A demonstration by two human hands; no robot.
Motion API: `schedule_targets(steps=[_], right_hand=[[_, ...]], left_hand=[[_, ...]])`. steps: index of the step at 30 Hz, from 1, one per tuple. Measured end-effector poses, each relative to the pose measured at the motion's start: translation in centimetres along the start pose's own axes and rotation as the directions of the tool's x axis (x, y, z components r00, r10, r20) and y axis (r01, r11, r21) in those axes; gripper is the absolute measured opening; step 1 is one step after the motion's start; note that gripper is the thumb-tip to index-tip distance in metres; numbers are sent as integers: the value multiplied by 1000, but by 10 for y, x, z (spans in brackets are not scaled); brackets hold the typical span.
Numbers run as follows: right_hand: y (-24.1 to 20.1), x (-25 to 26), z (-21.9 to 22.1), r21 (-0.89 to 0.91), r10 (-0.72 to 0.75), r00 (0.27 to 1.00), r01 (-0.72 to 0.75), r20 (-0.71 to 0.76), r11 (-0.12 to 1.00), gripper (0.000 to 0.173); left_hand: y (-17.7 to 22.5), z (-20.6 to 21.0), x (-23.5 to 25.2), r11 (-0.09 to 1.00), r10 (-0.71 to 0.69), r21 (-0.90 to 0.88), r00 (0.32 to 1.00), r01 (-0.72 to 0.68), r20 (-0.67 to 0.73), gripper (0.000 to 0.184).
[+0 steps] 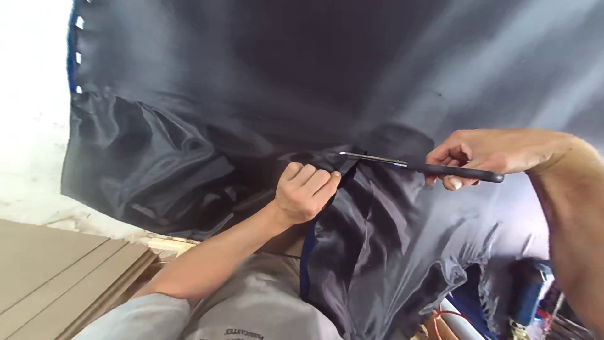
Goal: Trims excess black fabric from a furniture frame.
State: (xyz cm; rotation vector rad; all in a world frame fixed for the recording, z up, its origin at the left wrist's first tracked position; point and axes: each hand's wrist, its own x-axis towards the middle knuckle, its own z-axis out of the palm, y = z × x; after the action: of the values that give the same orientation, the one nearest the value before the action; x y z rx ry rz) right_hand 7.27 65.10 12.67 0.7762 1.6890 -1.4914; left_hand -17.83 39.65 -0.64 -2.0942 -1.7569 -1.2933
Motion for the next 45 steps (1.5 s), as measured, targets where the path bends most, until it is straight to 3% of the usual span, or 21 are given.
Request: schedule_targets(steps=[3, 6, 12, 17, 22, 28, 33, 36, 37, 39, 41, 43, 44, 45], right_hand=[[-18, 7, -7, -47, 37, 999, -38, -6, 998, 18], [-32, 18, -9, -60, 34, 999, -33, 10, 998, 11], [-69, 49, -14, -97, -16, 991, 29, 129, 995, 18], [-112, 80, 2, -156, -87, 987, 108, 139, 982, 27], [-175, 116, 27, -237, -49, 979, 96, 198, 967, 33], [-259, 160, 77, -334, -93, 960, 181, 265, 925, 37], [-322, 198, 141, -462, -199, 960, 271, 199, 845, 42], [-335, 205, 172, -454, -221, 953, 294, 208, 841, 33], [-331, 200, 176, -491, -247, 948, 314, 199, 812, 34], [-316, 180, 177, -619, -264, 952, 302, 155, 725, 49], [-289, 151, 173, -676, -226, 967, 243, 115, 696, 63], [-251, 120, 165, -654, -154, 984, 174, 88, 736, 62], [-231, 104, 162, -629, -124, 989, 146, 79, 763, 62], [-214, 89, 160, -593, -88, 994, 109, 64, 798, 62]], left_hand=[[5, 1, 3, 999, -29, -34, 999, 29, -17, 17], [12, -1, 2, 996, -58, -75, 998, 57, -17, 19], [21, -8, -4, 984, -103, -150, 994, 97, -32, 20], [31, -18, -7, 973, -73, -220, 996, 61, -48, 19], [42, -29, -18, 949, 28, -312, 999, -38, -36, 20], [78, -53, -33, 837, -5, -546, 999, 32, 51, 14], [117, -76, -47, 830, 237, -546, 959, -118, 153, 19], [113, -105, -48, 803, 357, -589, 866, -93, 351, 14], [104, -124, -50, 789, 351, -610, 868, -72, 350, 17], [80, -171, -64, 789, 227, -606, 966, -106, 126, 19], [54, -219, -81, 870, -27, -490, 987, -56, -160, 19], [7, -253, -95, 953, -274, -219, 901, 208, -336, 18], [-24, -264, -101, 916, -400, -106, 855, 388, -331, 31], [-59, -270, -106, 845, -529, -74, 809, 529, -256, 65]])
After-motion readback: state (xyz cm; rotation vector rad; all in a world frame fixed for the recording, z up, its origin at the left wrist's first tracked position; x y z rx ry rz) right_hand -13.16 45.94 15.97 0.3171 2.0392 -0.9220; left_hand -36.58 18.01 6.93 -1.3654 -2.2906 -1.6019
